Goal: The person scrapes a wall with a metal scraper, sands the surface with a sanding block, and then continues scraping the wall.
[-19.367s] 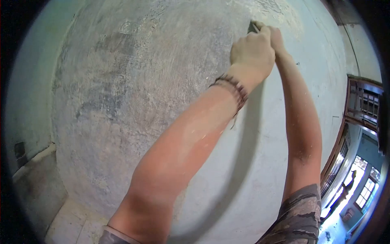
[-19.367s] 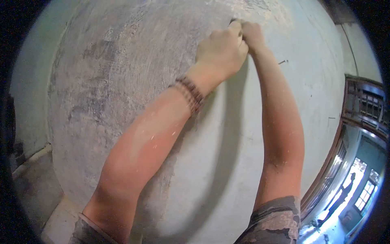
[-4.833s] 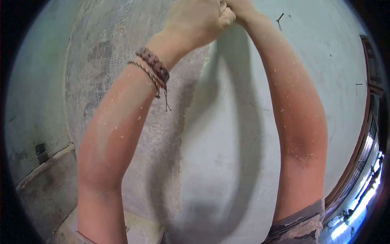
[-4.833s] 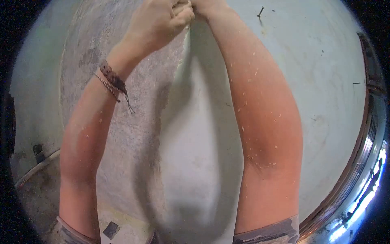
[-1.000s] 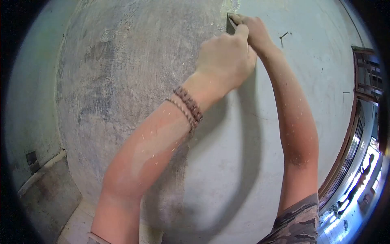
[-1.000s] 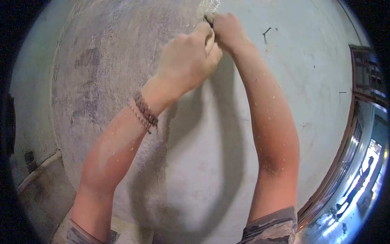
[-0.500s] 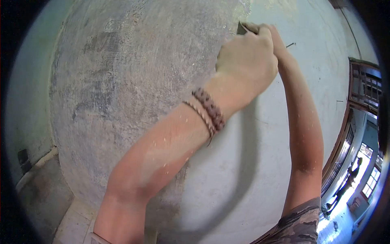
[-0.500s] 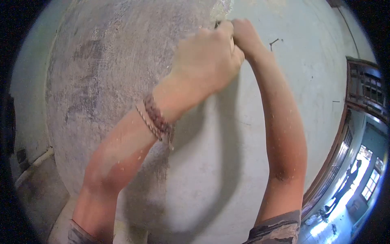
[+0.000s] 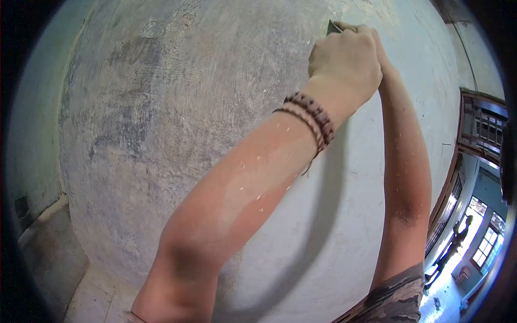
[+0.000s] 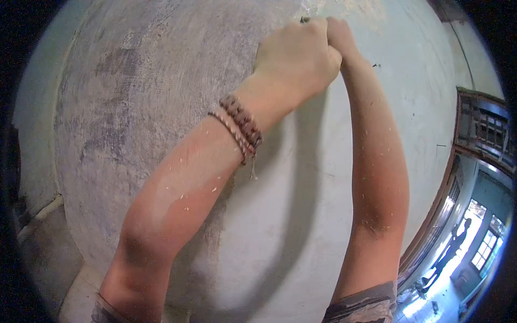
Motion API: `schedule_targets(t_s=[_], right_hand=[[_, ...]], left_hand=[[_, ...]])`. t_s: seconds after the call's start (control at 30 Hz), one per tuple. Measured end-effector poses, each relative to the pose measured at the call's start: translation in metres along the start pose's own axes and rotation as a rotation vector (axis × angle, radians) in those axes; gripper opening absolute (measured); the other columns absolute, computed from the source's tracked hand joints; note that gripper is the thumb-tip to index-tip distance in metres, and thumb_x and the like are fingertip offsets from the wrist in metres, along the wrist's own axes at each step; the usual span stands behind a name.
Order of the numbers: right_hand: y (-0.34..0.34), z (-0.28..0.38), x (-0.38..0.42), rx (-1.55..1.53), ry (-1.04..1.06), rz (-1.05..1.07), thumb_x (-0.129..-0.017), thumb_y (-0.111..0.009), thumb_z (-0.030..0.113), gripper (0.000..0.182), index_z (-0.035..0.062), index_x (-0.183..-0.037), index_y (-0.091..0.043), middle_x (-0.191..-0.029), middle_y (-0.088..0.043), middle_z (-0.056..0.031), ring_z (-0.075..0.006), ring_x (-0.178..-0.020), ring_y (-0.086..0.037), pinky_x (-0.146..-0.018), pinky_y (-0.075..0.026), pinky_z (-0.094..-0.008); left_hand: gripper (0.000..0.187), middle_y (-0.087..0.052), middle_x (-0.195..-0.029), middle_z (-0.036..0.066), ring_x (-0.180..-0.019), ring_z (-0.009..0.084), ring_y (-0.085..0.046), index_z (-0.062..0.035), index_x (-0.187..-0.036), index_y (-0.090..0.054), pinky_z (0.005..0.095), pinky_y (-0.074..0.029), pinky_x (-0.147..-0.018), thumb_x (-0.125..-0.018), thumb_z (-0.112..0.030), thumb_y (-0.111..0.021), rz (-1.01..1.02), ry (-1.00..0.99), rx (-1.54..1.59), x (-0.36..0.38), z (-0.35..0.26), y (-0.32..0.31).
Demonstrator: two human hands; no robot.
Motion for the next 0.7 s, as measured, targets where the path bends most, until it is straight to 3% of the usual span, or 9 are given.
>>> schedule_targets(t_s=[0.23,0.33,0.47,0.57,0.63,0.7], right_hand=[[0.011,0.004,0.007,-0.084,0.043,-0.176,-0.084,-0.059,0.027,0.028,0.0126,-0.105,-0.071,-0.094,-0.069,-0.0207,-0.0383,-0.087,-0.065,-0.075,-0.051,-0.0444],[0.01,-0.014,-0.016,0.136,-0.014,-0.1,-0.084,-0.059,0.028,0.031,0.0133,-0.109,-0.071,-0.096,-0.069,-0.0211,-0.0388,-0.088,-0.065,-0.077,-0.051,-0.0437],[0.009,-0.007,0.001,0.013,0.007,-0.076,-0.084,-0.059,0.028,0.032,0.0104,-0.107,-0.071,-0.097,-0.069,-0.0219,-0.0394,-0.09,-0.065,-0.078,-0.051,-0.044],[0.013,-0.014,-0.006,-0.055,-0.022,-0.144,-0.081,-0.061,0.029,0.028,0.0072,-0.097,-0.071,-0.097,-0.069,-0.0229,-0.0398,-0.091,-0.065,-0.079,-0.051,-0.0444],[0.012,-0.044,-0.043,0.242,0.031,-0.07,-0.081,-0.062,0.029,0.029,0.0057,-0.094,-0.072,-0.096,-0.069,-0.0224,-0.0399,-0.091,-0.065,-0.079,-0.051,-0.0447],[0.017,-0.046,-0.052,0.192,-0.006,-0.069,-0.079,-0.064,0.026,0.025,0.0051,-0.089,-0.072,-0.096,-0.069,-0.0215,-0.0392,-0.09,-0.065,-0.079,-0.051,-0.0443]], left_hand=[[0.032,-0.069,-0.091,0.025,-0.087,0.0402,-0.069,0.0054,-0.108,-0.058,0.0474,-0.056,-0.079,-0.085,-0.016,-0.051,-0.01,0.123,0.013,0.008,-0.001,-0.015],[0.033,-0.069,-0.091,0.025,-0.087,0.04,-0.069,0.0053,-0.11,-0.057,0.0476,-0.055,-0.079,-0.086,-0.017,-0.051,-0.042,0.101,0.082,-0.01,0.009,-0.015],[0.034,-0.069,-0.092,0.025,-0.087,0.0394,-0.069,0.0044,-0.11,-0.057,0.0474,-0.055,-0.079,-0.086,-0.018,-0.053,0.03,0.106,0.051,0.003,0.003,-0.013],[0.03,-0.069,-0.094,0.025,-0.088,0.0396,-0.069,0.0034,-0.106,-0.059,0.0474,-0.055,-0.079,-0.086,-0.018,-0.053,-0.011,0.077,0.063,-0.005,0.009,-0.016],[0.027,-0.069,-0.095,0.024,-0.088,0.0399,-0.069,0.0024,-0.102,-0.06,0.0475,-0.055,-0.079,-0.087,-0.018,-0.052,-0.056,0.075,0.085,-0.023,0.017,-0.019],[0.025,-0.069,-0.089,0.023,-0.084,0.0392,-0.068,0.0007,-0.1,-0.061,0.0472,-0.055,-0.075,-0.088,-0.02,-0.053,-0.116,0.035,-0.02,-0.04,0.014,-0.013]])
Point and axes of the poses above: each hand's wrist, its own x-axis away from the middle knuckle, its own y-axis out of the back of the hand, z = x × y, the point moved 4 cm from there along -x, towards the middle knuckle
